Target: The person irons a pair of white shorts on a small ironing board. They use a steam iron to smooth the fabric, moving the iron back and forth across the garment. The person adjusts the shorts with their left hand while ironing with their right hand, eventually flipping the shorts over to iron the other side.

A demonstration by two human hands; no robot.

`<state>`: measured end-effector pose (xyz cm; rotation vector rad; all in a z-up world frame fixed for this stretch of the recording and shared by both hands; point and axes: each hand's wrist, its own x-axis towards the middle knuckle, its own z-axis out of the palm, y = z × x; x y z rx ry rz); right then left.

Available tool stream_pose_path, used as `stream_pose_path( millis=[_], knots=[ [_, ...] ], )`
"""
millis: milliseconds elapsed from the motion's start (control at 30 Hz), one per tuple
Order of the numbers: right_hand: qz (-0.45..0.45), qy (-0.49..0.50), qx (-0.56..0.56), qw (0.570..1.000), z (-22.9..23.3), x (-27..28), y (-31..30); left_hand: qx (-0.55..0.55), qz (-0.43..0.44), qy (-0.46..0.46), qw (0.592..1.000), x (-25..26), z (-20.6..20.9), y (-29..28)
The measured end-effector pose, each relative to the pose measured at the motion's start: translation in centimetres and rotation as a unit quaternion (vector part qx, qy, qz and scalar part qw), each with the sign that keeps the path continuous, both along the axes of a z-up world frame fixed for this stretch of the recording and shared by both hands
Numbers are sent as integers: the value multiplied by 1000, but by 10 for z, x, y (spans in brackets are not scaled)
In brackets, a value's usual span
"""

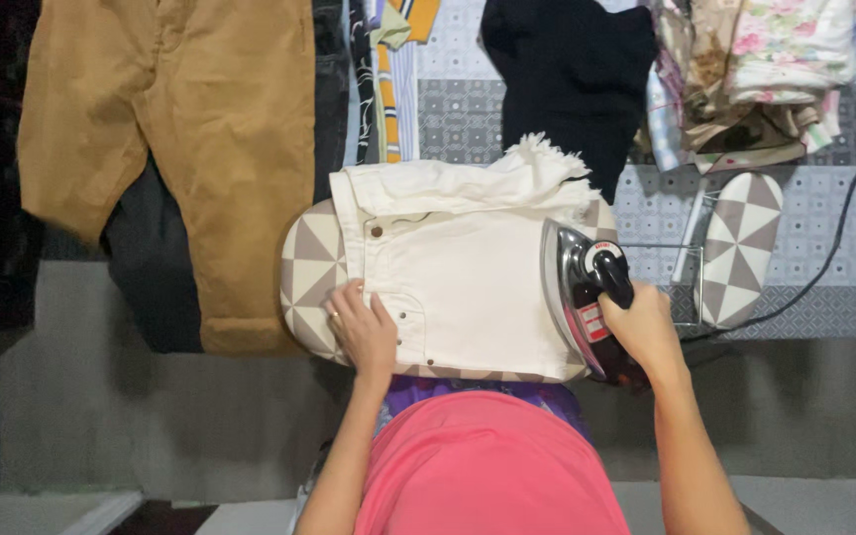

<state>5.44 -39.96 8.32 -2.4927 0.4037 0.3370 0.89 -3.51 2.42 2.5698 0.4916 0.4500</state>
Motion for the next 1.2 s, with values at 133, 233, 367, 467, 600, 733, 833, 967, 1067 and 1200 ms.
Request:
stream_pose_path(
  millis=[133, 233, 367, 467, 600, 733, 833, 967, 1067, 1200],
  knots=[
    [-41, 1, 19, 999, -2, -19, -22, -75, -223, 13, 972, 17, 3, -58],
    [-65, -2, 20, 998, -4, -31, -36, -63, -354, 36, 932, 33, -5, -95],
    [-108, -3, 14, 994, -5, -47, -62, 33, -409, 54, 910, 43, -15, -114],
    [-117, -51, -6, 992, 3, -57, -93, 35, -404, 66, 912, 40, -20, -116],
    [-226, 15, 28, 974, 27, -62, -125, 46, -405, 75, 910, 41, -23, -117],
    [-267, -26, 45, 962, 48, -55, -154, 39, -409, 80, 908, 42, -20, -114],
    [-275, -40, 27, 960, 42, -44, -185, 8, -401, 50, 915, 41, -14, -121],
    [-288, -58, 86, 952, -2, -17, -231, -20, -393, 23, 919, 46, 1, -144],
    [-269, -37, 73, 960, -39, 3, -257, -25, -394, 4, 919, 54, 14, -165],
    [-246, -50, 86, 964, -77, 22, -271, -53, -416, 1, 908, 60, 29, -191]
  ],
)
